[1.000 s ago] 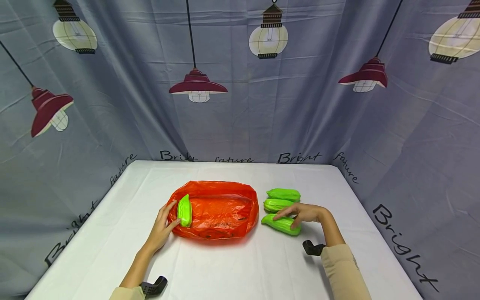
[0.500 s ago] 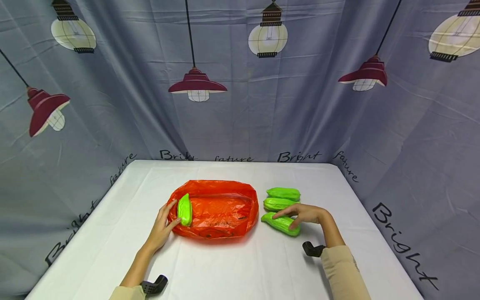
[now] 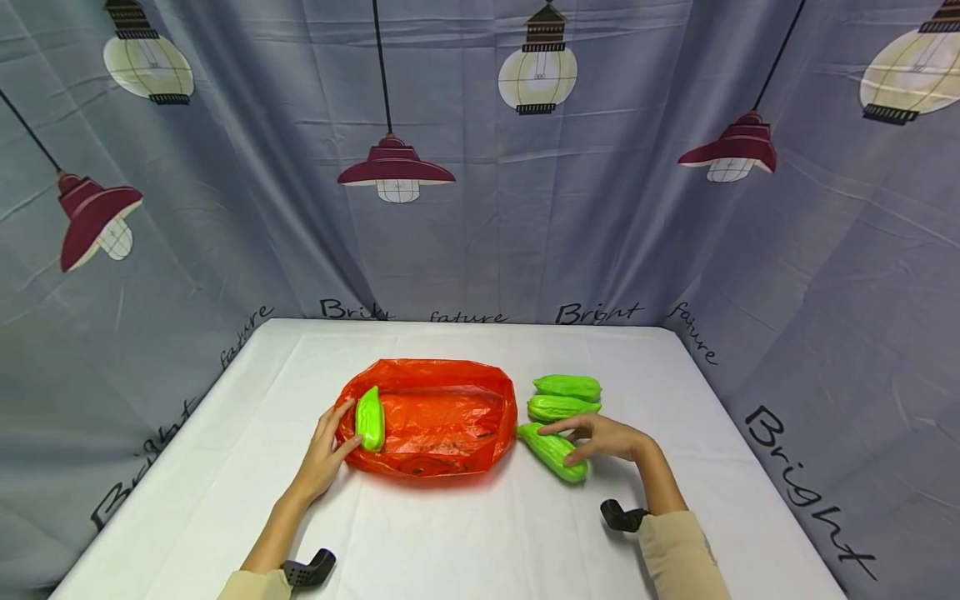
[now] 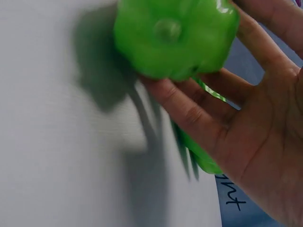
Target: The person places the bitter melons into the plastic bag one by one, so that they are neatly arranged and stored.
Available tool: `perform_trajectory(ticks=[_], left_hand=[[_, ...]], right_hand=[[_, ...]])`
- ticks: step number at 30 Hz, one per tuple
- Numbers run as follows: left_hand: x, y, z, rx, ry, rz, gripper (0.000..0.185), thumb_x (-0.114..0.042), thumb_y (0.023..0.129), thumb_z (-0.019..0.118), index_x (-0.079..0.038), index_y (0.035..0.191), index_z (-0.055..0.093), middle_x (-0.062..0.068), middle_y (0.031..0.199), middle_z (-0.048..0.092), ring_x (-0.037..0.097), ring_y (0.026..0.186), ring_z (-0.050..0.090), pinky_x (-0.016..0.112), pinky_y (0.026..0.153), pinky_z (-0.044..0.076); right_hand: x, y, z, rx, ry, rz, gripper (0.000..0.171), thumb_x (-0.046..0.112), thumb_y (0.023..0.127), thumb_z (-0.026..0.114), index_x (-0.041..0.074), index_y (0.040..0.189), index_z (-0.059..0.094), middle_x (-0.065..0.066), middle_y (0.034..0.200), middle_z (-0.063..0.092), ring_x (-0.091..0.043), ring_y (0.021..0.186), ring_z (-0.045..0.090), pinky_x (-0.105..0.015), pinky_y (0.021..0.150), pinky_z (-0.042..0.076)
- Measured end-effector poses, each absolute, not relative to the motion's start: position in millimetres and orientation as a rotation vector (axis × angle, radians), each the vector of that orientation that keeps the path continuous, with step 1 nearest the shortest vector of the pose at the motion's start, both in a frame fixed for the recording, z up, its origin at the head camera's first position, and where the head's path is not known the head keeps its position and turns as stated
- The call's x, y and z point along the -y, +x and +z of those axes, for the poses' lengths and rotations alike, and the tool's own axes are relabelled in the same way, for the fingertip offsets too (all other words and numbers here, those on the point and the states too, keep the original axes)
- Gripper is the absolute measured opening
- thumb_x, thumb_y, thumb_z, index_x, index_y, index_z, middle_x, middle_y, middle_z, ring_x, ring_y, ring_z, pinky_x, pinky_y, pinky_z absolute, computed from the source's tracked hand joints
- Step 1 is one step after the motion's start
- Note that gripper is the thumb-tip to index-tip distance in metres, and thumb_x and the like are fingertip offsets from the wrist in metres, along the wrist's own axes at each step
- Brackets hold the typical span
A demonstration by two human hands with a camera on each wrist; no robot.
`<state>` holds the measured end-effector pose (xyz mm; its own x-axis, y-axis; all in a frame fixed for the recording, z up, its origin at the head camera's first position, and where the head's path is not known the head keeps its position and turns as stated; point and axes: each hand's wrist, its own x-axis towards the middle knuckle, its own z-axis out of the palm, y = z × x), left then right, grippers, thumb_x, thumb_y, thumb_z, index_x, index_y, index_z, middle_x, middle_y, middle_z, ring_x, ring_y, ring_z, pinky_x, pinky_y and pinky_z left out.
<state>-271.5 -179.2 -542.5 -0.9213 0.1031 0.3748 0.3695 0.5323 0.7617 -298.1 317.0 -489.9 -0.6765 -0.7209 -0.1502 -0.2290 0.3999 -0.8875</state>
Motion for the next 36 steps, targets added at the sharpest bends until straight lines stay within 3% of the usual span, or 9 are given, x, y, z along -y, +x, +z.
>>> perform_trajectory(ticks=[4, 8, 13, 22, 30, 36], left_hand=[[179.1, -271.7, -543.0, 2.496, -0.391, -1.326, 0.062, -0.031, 0.088, 0.06, -0.018, 0.143, 0.034, 0.021, 0.143, 0.025, 0.045, 0.128, 0.026, 0.068, 0.094, 0.022], [178.9, -271.9, -542.4, 2.5, -0.391, -1.329, 0.062, -0.032, 0.089, 0.06, -0.019, 0.143, 0.033, 0.021, 0.143, 0.024, 0.046, 0.128, 0.025, 0.068, 0.094, 0.021], [179.7, -272.1, -542.8, 2.499, -0.394, -1.321, 0.063, -0.032, 0.088, 0.06, -0.02, 0.143, 0.033, 0.021, 0.143, 0.024, 0.045, 0.127, 0.026, 0.068, 0.094, 0.022], [179.5, -271.9, -543.7, 2.484, -0.407, -1.326, 0.061, -0.031, 0.088, 0.06, -0.02, 0.143, 0.034, 0.021, 0.142, 0.026, 0.044, 0.127, 0.027, 0.067, 0.094, 0.022], [179.1, -272.8, -543.6, 2.487, -0.414, -1.318, 0.063, -0.031, 0.088, 0.061, -0.019, 0.143, 0.034, 0.021, 0.143, 0.025, 0.045, 0.127, 0.027, 0.068, 0.093, 0.022], [180.3, -271.3, -541.4, 2.498, -0.398, -1.313, 0.064, -0.032, 0.088, 0.061, -0.019, 0.143, 0.033, 0.021, 0.143, 0.024, 0.045, 0.127, 0.026, 0.068, 0.093, 0.022]], right_hand=[[-315.1, -293.3, -495.5, -2.141, -0.865, -1.29, 0.053, 0.012, 0.082, 0.069, 0.012, 0.132, 0.052, -0.006, 0.138, 0.045, -0.021, 0.127, 0.039, -0.056, 0.1, 0.028], [-314.5, -286.1, -495.1, -2.204, -0.885, -1.317, 0.053, 0.011, 0.082, 0.069, 0.014, 0.132, 0.052, -0.004, 0.136, 0.047, -0.013, 0.123, 0.043, -0.046, 0.099, 0.035], [-311.0, -273.9, -483.3, -2.302, -0.847, -1.371, 0.054, 0.011, 0.081, 0.069, 0.016, 0.132, 0.052, -0.003, 0.134, 0.049, -0.021, 0.117, 0.047, -0.036, 0.093, 0.039], [-292.0, -261.4, -461.5, -2.336, -0.817, -1.66, 0.061, 0.003, 0.077, 0.072, 0.006, 0.133, 0.049, -0.01, 0.134, 0.045, -0.034, 0.104, 0.051, -0.033, 0.077, 0.05], [-264.2, -255.6, -443.6, -2.554, -0.773, -1.765, 0.062, 0.0, 0.073, 0.075, 0.003, 0.13, 0.051, -0.014, 0.132, 0.045, -0.022, 0.103, 0.054, -0.033, 0.083, 0.048], [-231.2, -249.7, -430.0, -2.597, -0.784, -1.846, 0.062, 0.0, 0.074, 0.075, -0.001, 0.13, 0.049, -0.018, 0.133, 0.042, -0.035, 0.109, 0.045, -0.03, 0.084, 0.047]])
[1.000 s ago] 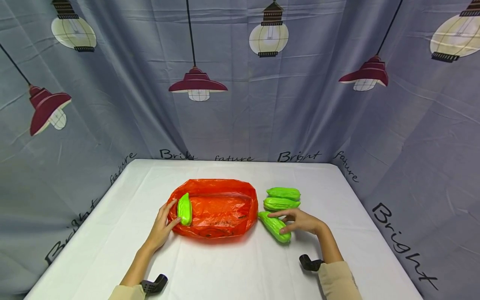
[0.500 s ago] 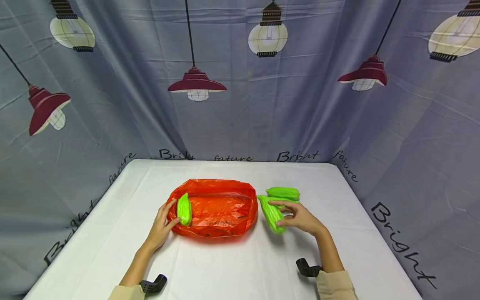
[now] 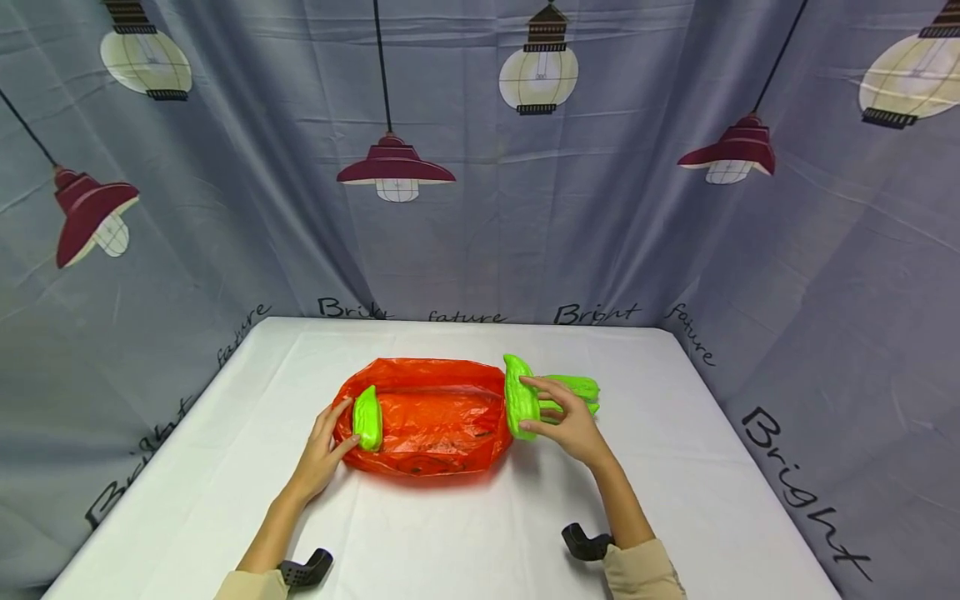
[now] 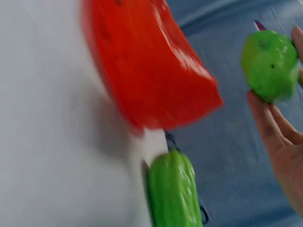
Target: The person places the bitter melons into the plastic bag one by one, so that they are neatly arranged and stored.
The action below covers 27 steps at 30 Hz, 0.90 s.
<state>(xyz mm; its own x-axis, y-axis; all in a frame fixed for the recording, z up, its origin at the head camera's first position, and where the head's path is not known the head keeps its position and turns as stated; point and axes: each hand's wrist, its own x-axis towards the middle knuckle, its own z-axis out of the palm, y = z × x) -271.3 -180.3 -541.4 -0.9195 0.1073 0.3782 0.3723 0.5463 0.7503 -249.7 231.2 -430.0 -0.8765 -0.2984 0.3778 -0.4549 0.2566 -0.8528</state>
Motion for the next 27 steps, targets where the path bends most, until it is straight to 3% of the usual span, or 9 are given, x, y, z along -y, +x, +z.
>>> perform_trajectory(ticks=[5, 14, 27], left_hand=[[179.8, -270.5, -539.9, 2.49, -0.399, -1.315, 0.063, -0.03, 0.088, 0.061, -0.018, 0.143, 0.034, 0.021, 0.142, 0.026, 0.044, 0.127, 0.027, 0.067, 0.094, 0.022], [179.0, -270.4, -540.7, 2.473, -0.402, -1.328, 0.063, -0.029, 0.087, 0.062, -0.017, 0.143, 0.034, 0.022, 0.142, 0.026, 0.045, 0.127, 0.027, 0.066, 0.095, 0.021], [179.2, -269.1, -538.9, 2.486, -0.407, -1.346, 0.064, -0.029, 0.088, 0.061, -0.017, 0.144, 0.033, 0.023, 0.142, 0.024, 0.046, 0.127, 0.026, 0.067, 0.094, 0.021]], right_hand=[[-203.8, -252.2, -429.4, 2.275, 0.739, 1.727, 0.063, -0.003, 0.072, 0.075, -0.002, 0.13, 0.049, -0.018, 0.133, 0.041, -0.038, 0.111, 0.042, -0.032, 0.084, 0.047], [-150.6, -262.5, -433.4, 2.091, 0.796, 1.746, 0.062, -0.009, 0.072, 0.072, -0.009, 0.128, 0.047, -0.023, 0.128, 0.043, -0.036, 0.105, 0.049, -0.042, 0.083, 0.049], [-83.2, -266.3, -457.4, 2.034, 0.73, 1.884, 0.059, -0.001, 0.076, 0.072, -0.003, 0.13, 0.049, -0.019, 0.13, 0.043, -0.038, 0.105, 0.048, -0.043, 0.081, 0.05]])
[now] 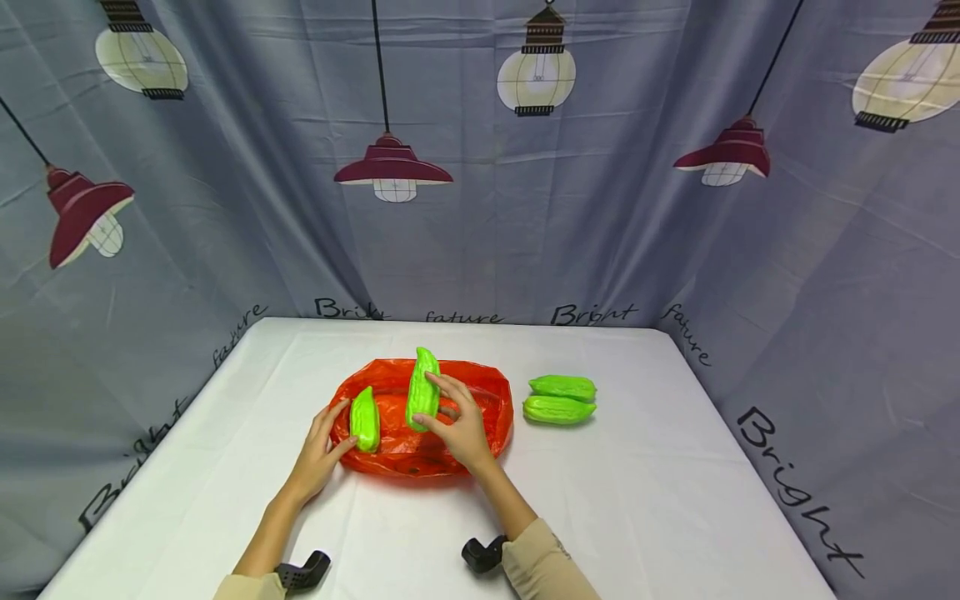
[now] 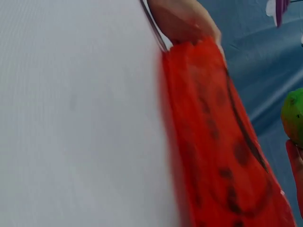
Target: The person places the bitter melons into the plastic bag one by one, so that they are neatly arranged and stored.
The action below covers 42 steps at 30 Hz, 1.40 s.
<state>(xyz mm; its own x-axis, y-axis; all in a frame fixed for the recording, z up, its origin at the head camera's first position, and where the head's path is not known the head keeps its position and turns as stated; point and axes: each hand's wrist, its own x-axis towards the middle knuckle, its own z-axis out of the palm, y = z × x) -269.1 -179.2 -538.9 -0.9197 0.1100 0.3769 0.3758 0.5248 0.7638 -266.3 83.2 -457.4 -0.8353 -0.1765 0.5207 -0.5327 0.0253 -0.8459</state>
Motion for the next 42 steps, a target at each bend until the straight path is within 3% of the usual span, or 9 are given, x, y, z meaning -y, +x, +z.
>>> perform_trajectory(ticks=[12, 18, 23, 27, 33, 42], left_hand=[[178.3, -270.8, -539.1, 2.469, -0.429, -1.322, 0.064, -0.029, 0.087, 0.063, -0.016, 0.143, 0.034, 0.023, 0.141, 0.026, 0.046, 0.126, 0.028, 0.067, 0.093, 0.023], [178.2, -270.9, -538.9, 2.477, -0.422, -1.309, 0.063, -0.03, 0.087, 0.063, -0.016, 0.142, 0.035, 0.023, 0.141, 0.026, 0.046, 0.125, 0.029, 0.067, 0.093, 0.025], [180.3, -270.8, -538.7, 2.466, -0.423, -1.305, 0.064, -0.029, 0.086, 0.063, -0.016, 0.142, 0.036, 0.023, 0.141, 0.027, 0.046, 0.125, 0.029, 0.066, 0.093, 0.025], [180.4, -269.8, -539.0, 2.469, -0.416, -1.317, 0.063, -0.029, 0.087, 0.063, -0.017, 0.142, 0.035, 0.023, 0.141, 0.027, 0.046, 0.125, 0.029, 0.067, 0.093, 0.025], [179.7, -268.2, -539.0, 2.485, -0.4, -1.346, 0.063, -0.032, 0.087, 0.062, -0.02, 0.143, 0.034, 0.023, 0.143, 0.024, 0.047, 0.126, 0.026, 0.068, 0.093, 0.024], [180.4, -268.3, -540.0, 2.479, -0.402, -1.328, 0.064, -0.031, 0.087, 0.063, -0.019, 0.143, 0.034, 0.023, 0.142, 0.025, 0.046, 0.126, 0.027, 0.067, 0.094, 0.023]], right_hand=[[-52.9, -277.0, -475.7, 2.12, 0.746, 2.002, 0.059, 0.002, 0.079, 0.071, -0.001, 0.133, 0.046, -0.022, 0.127, 0.045, -0.041, 0.108, 0.048, -0.033, 0.077, 0.052], [-48.4, -282.4, -482.9, 2.25, 0.744, 1.941, 0.058, 0.005, 0.081, 0.07, -0.001, 0.133, 0.046, -0.022, 0.134, 0.043, -0.041, 0.107, 0.052, -0.029, 0.074, 0.052], [-44.4, -285.0, -483.0, 2.384, 0.736, 1.85, 0.058, 0.01, 0.082, 0.069, 0.004, 0.135, 0.046, -0.021, 0.129, 0.049, -0.038, 0.102, 0.057, -0.031, 0.07, 0.053], [-40.8, -286.3, -484.7, 2.384, 0.774, 1.923, 0.057, 0.007, 0.084, 0.067, 0.001, 0.135, 0.044, -0.026, 0.124, 0.051, -0.039, 0.1, 0.058, -0.032, 0.067, 0.054], [-39.7, -285.2, -487.2, 2.413, 0.841, 1.91, 0.054, 0.005, 0.085, 0.065, -0.003, 0.134, 0.043, -0.026, 0.132, 0.044, -0.042, 0.102, 0.056, -0.028, 0.071, 0.053], [-38.5, -284.7, -486.9, 2.444, 0.884, 1.889, 0.054, 0.006, 0.087, 0.063, -0.005, 0.135, 0.041, -0.028, 0.13, 0.045, -0.043, 0.102, 0.056, -0.029, 0.073, 0.052]])
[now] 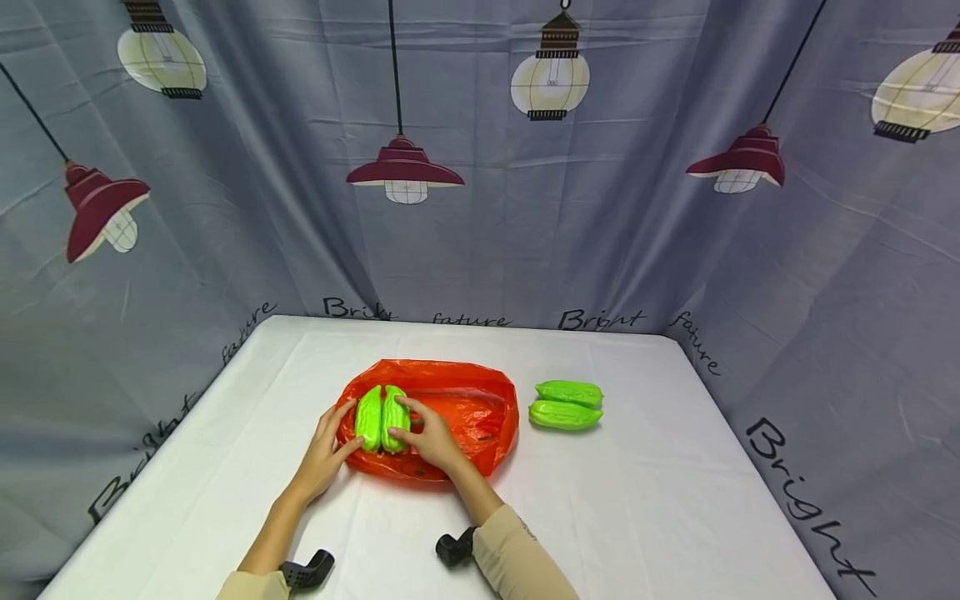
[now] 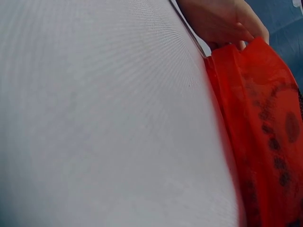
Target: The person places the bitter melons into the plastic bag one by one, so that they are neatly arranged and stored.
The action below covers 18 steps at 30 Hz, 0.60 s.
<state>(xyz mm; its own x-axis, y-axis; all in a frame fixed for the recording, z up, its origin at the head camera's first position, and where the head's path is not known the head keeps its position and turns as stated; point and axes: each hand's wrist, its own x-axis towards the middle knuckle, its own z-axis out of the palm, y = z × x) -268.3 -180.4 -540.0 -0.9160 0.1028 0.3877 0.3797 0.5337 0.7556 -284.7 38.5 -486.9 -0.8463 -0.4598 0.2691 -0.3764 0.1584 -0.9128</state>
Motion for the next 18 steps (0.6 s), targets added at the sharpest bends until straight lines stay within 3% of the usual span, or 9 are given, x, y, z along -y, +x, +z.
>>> perform_trajectory(ticks=[13, 18], left_hand=[[180.7, -268.1, -538.1, 2.498, -0.389, -1.325, 0.064, -0.032, 0.087, 0.062, -0.019, 0.143, 0.034, 0.023, 0.143, 0.024, 0.046, 0.127, 0.026, 0.068, 0.093, 0.023], [180.1, -267.6, -538.1, 2.503, -0.386, -1.331, 0.064, -0.033, 0.087, 0.062, -0.02, 0.143, 0.034, 0.023, 0.143, 0.024, 0.047, 0.127, 0.026, 0.068, 0.093, 0.023]], right_hand=[[-36.7, -285.3, -488.1, -2.355, -0.811, -1.772, 0.053, 0.006, 0.088, 0.061, -0.005, 0.136, 0.04, -0.029, 0.129, 0.045, -0.043, 0.1, 0.057, -0.028, 0.073, 0.052], [-34.6, -294.5, -507.5, -2.39, -0.78, -1.781, 0.053, 0.01, 0.087, 0.063, -0.001, 0.135, 0.043, -0.026, 0.127, 0.048, -0.039, 0.099, 0.059, -0.029, 0.071, 0.053]])
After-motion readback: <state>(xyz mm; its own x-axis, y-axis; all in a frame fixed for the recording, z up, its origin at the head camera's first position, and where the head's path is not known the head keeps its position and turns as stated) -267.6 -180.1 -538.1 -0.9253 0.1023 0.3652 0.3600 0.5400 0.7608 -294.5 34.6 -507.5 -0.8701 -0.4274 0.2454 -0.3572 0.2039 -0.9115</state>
